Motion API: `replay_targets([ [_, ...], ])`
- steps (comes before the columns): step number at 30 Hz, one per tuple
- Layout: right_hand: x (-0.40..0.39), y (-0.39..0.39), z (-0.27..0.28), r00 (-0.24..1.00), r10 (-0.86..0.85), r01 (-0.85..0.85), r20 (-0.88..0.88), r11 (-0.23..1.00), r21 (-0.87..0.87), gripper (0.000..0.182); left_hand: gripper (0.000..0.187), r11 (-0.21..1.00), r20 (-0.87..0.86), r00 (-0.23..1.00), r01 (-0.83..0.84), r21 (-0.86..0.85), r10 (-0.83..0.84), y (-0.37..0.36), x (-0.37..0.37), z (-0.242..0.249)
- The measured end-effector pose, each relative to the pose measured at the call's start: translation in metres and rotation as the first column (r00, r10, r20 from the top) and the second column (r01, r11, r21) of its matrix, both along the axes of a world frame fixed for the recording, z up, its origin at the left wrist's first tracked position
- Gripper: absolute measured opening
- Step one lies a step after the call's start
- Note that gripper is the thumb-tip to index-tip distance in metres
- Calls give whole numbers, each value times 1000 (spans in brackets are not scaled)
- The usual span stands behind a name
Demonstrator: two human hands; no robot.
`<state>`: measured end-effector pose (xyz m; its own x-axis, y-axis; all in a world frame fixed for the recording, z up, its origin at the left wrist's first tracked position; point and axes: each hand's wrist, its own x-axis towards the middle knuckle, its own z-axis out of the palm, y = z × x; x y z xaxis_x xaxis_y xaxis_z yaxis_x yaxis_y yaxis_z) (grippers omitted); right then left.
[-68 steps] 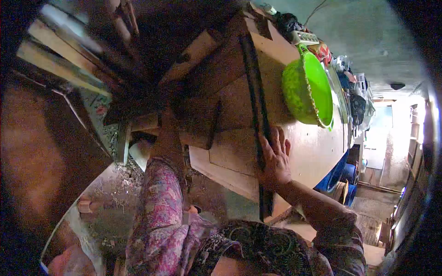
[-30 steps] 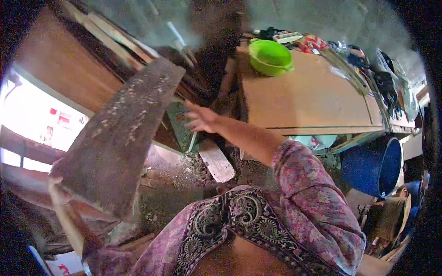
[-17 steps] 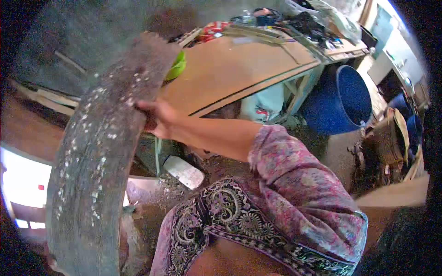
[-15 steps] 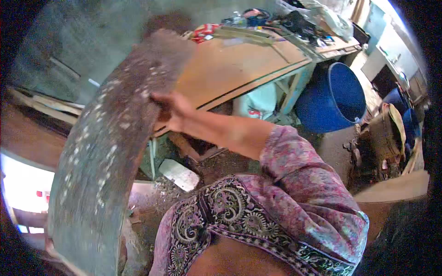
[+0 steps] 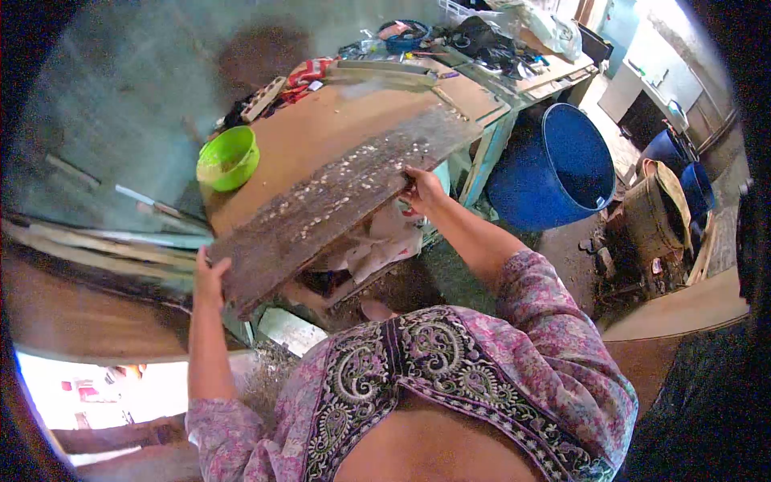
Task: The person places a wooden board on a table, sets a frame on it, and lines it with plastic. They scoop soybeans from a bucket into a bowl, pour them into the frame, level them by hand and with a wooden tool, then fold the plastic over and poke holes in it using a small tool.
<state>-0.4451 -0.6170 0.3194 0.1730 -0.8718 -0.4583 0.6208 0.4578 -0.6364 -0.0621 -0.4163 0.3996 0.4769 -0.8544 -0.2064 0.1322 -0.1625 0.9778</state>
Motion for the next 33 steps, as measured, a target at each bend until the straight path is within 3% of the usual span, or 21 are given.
replay_targets([
  [2, -3, -40, -35, 1000, -15, 16, -24, 999, 39, 15, 73, 1000, 417, 909, 6, -2, -5, -41, 12, -45],
  [3, 0, -51, -43, 999, -46, 46, -13, 999, -3, 14, 73, 1000, 411, 912, 9, 4, -10, -60, 12, -59],
  [5, 3, -68, -55, 995, -76, 77, -66, 997, 13, 14, 74, 986, 677, 735, -82, 146, -39, -87, 16, -79],
  [6, 6, -77, -60, 989, -105, 107, -107, 994, 11, 15, 74, 985, 676, 735, -82, 154, -44, -97, 19, -87],
  [8, 6, -88, -64, 992, -84, 88, -92, 995, 43, 16, 71, 980, 819, 555, -36, 196, -143, -117, 24, -98],
  [13, 5, -91, -55, 983, -40, 60, -181, 993, 105, 22, 66, 970, 733, 651, 26, 240, -199, -138, 3, -91],
  [15, -7, -102, -64, 922, 307, -228, -234, 922, 312, 32, 65, 954, 799, 545, 5, 300, -254, -145, 2, -99],
  [16, -17, -107, -68, 921, 311, -228, -233, 918, 325, 32, 65, 950, 794, 547, 5, 312, -264, -147, 0, -103],
  [18, -36, -115, -51, 612, 641, -638, -463, 746, 189, 30, 64, 941, 886, 394, -125, 315, -245, -158, -9, -109],
  [19, -41, -116, -36, 423, 677, -677, -602, 678, 288, 31, 64, 940, 882, 398, -115, 322, -253, -163, -17, -113],
  [20, -51, -124, -33, 423, 677, -671, -602, 681, 294, 31, 64, 935, 934, 241, -173, 310, -264, -168, -28, -113],
  [21, -61, -138, -30, 316, 637, -742, -703, 628, 235, 29, 64, 931, 959, 76, -232, 282, -272, -175, -38, -111],
  [22, -70, -157, -27, 212, 569, -810, -795, 557, 183, 27, 64, 932, 961, 76, -234, 278, -267, -184, -52, -111],
  [23, -80, -183, -21, 210, 561, -814, -800, 554, 174, 27, 65, 924, 941, 83, -183, 337, -327, -195, -78, -104],
  [24, -92, -212, -17, 116, 300, -817, -947, 571, 81, 24, 67, 909, 918, 87, -135, 395, -386, -205, -104, -98],
  [25, -102, -238, -14, 24, 9, -829, -1000, 559, -15, 32, 67, 908, 909, 112, -77, 411, -402, -214, -128, -94],
  [26, -111, -264, -16, 30, 1, -838, -1000, 545, -25, 32, 68, 907, 900, 136, -21, 421, -415, -223, -148, -90],
  [28, -118, -312, -23, -20, -473, -749, -881, 590, -301, 26, 70, 901, 901, 88, -59, 430, -424, -240, -174, -92],
  [29, -113, -326, -14, -10, -480, -761, -877, 573, -305, 26, 72, 892, 895, 41, -80, 446, -444, -247, -180, -93],
  [31, -98, -347, 11, -186, -316, -703, -930, 704, -99, 36, 72, 894, 900, 27, -105, 435, -435, -257, -181, -95],
  [33, -92, -391, -27, -221, -429, -749, -876, 649, -129, 38, 72, 888, 894, 15, -114, 446, -448, -262, -180, -94],
])
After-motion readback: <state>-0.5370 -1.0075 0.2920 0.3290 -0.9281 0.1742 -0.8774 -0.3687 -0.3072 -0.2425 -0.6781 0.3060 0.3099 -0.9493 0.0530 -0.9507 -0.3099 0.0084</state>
